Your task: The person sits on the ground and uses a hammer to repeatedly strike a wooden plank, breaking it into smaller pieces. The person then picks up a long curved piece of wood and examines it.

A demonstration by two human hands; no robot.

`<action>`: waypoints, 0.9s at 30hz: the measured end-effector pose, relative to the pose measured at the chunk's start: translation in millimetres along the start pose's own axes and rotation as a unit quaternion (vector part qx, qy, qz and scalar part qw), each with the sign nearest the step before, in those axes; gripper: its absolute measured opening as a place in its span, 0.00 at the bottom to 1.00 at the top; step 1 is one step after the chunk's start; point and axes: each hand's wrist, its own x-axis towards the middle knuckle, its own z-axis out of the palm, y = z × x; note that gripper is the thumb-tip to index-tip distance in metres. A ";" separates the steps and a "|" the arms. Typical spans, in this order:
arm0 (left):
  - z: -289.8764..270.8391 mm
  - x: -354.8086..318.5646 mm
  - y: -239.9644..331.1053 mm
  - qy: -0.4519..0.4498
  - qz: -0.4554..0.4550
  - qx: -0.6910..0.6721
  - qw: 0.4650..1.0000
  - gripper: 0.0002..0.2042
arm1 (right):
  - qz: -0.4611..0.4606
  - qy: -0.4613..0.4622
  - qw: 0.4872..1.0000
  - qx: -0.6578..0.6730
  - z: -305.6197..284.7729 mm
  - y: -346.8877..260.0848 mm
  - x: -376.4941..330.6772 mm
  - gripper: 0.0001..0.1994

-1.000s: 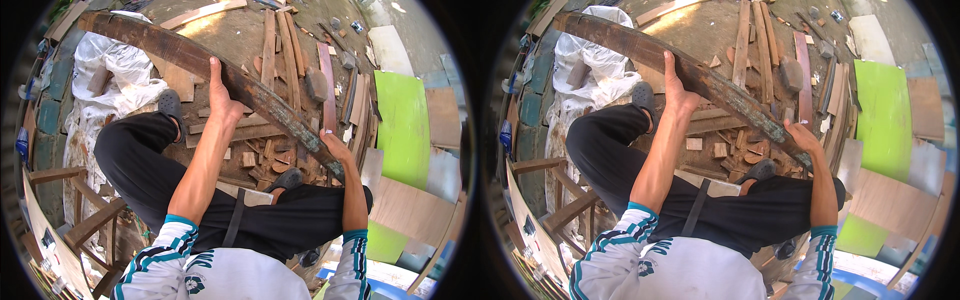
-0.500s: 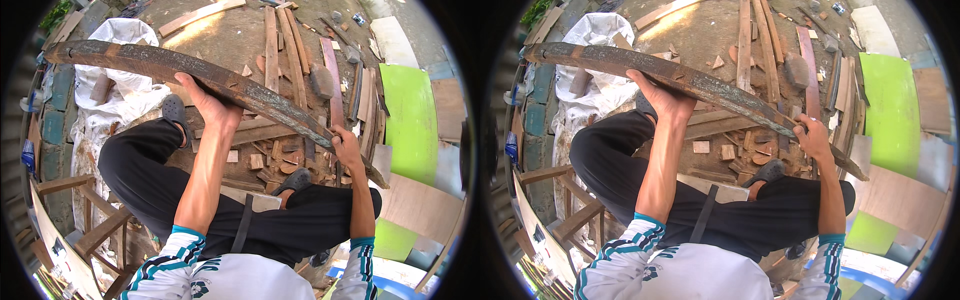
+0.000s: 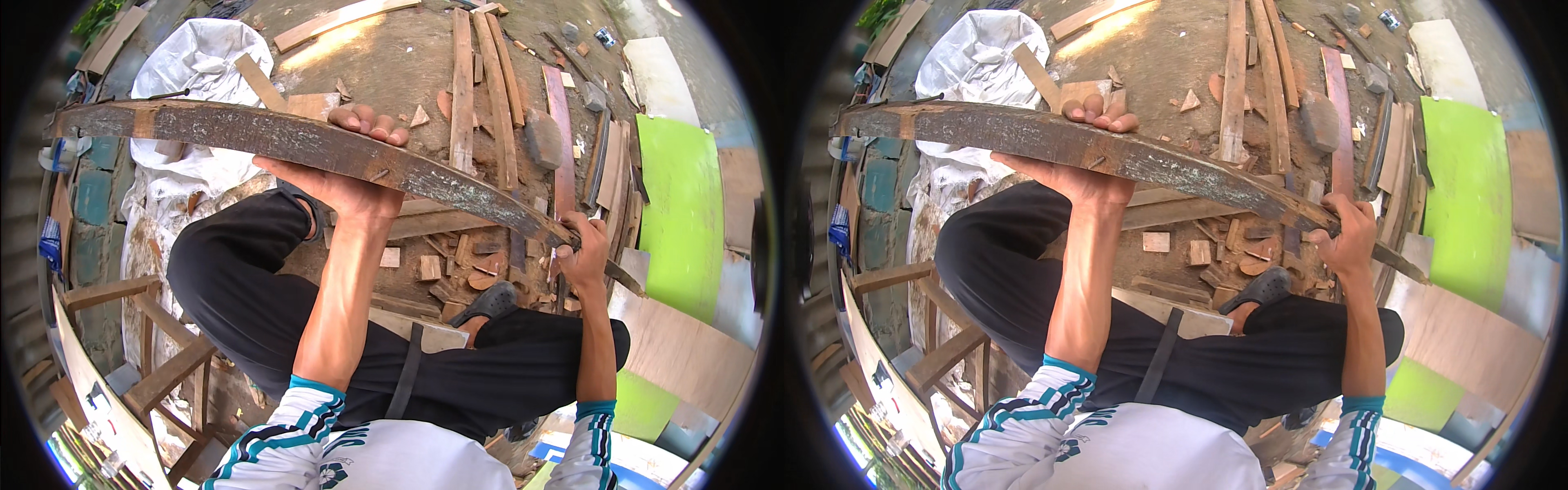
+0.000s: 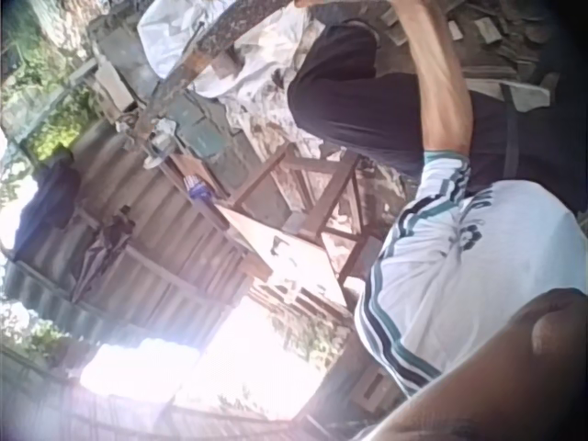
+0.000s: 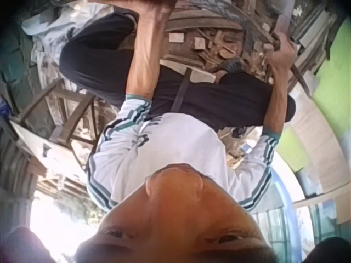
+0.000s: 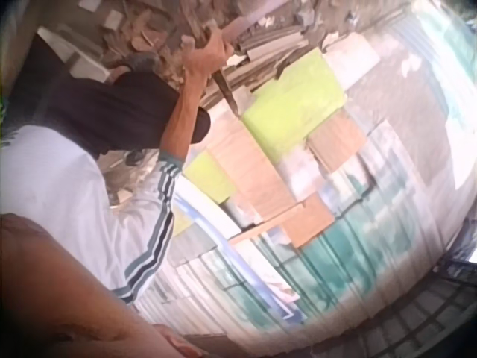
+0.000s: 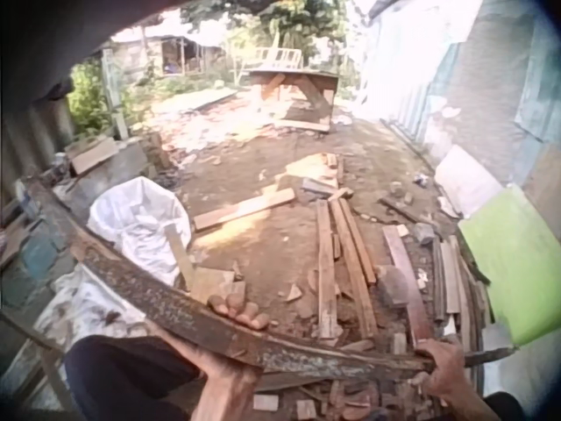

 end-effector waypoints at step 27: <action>20.3 -5.1 -9.6 0.204 -0.037 0.193 0.959 0.54 | 0.130 -0.188 0.972 0.061 12.9 41.2 14.7 0.41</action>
